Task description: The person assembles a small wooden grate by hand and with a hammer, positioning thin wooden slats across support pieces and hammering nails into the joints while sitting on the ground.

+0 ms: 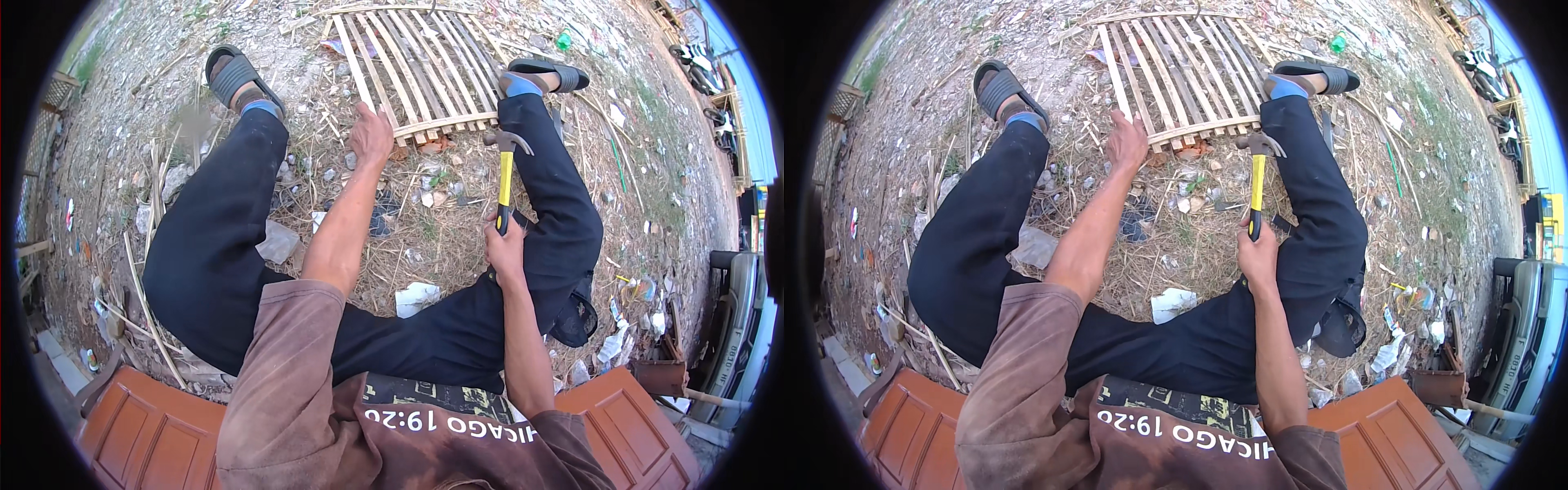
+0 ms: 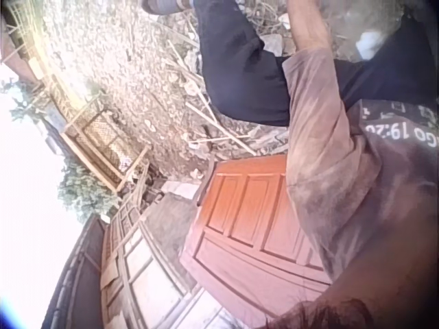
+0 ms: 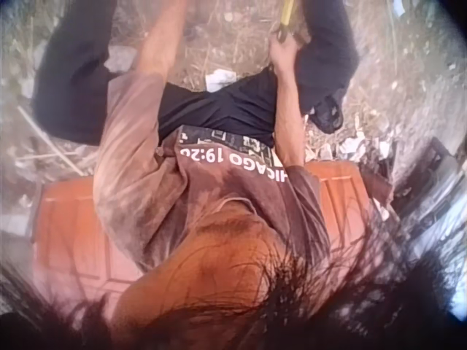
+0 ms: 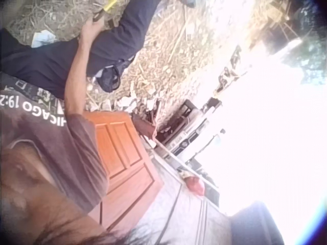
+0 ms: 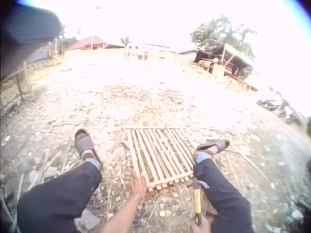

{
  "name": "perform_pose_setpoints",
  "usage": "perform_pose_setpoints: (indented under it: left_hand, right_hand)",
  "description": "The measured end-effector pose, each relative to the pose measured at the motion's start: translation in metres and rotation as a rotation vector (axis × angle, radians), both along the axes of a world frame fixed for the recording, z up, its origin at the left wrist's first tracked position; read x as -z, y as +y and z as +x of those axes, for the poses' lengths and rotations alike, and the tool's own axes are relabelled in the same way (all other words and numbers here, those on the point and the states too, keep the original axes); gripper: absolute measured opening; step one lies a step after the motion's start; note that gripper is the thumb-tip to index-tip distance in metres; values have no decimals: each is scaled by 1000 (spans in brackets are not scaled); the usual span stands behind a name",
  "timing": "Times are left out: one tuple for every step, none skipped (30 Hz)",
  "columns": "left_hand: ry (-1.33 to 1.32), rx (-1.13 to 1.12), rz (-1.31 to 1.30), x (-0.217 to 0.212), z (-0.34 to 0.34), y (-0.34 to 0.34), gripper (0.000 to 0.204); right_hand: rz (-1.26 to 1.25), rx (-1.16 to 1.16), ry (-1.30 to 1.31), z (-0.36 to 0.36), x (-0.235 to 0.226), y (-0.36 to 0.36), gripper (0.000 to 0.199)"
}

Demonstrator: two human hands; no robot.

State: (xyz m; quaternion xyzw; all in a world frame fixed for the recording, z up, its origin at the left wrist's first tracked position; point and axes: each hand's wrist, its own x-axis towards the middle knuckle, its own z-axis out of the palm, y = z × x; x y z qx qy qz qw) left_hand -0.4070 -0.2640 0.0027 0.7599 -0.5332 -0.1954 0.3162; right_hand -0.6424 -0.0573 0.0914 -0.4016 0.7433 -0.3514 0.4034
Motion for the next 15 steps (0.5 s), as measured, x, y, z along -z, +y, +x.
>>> perform_pose_setpoints:
  left_hand:
    - [29,1,4,1,-1,-4,39]
    - [29,2,12,2,-2,-3,39]
    - [36,8,18,2,-3,-3,37]
    - [43,12,24,5,-3,-3,35]
    - [17,3,-23,11,0,-4,32]
    - [16,2,-11,13,0,-3,32]
    - [23,-4,-21,14,2,-4,31]
    - [28,-10,-28,13,4,-3,30]
    - [82,14,11,4,0,-2,28]
    - [73,9,23,4,2,-2,28]
    - [53,8,5,4,3,-3,27]
    - [32,6,-13,4,6,-4,27]
    - [39,-1,-23,5,8,-3,26]
    - [39,0,-20,3,7,-4,26]
    - [58,9,-8,3,0,-2,25]
  right_hand:
    - [48,-3,52,-3,4,-3,12]
    - [56,-2,53,-2,5,-6,12]
    - [23,-61,180,-1,4,-12,12]
    - [-11,-121,306,0,4,-20,13]
    - [-10,-130,360,3,3,-29,15]
    - [1,-133,358,6,-1,-39,15]
    - [-70,-161,347,9,-8,-50,15]
    - [-139,-190,331,13,-15,-61,15]
    - [-205,-157,340,15,-24,-72,14]
    - [-272,-129,338,21,-33,-82,13]
    - [-343,-108,258,26,-39,-93,12]
    - [-379,-82,188,30,-42,-100,11]
    - [-400,-52,175,32,-29,-106,13]
    - [-426,-18,172,29,-12,-109,14]
    - [-419,-13,185,19,14,-102,14]
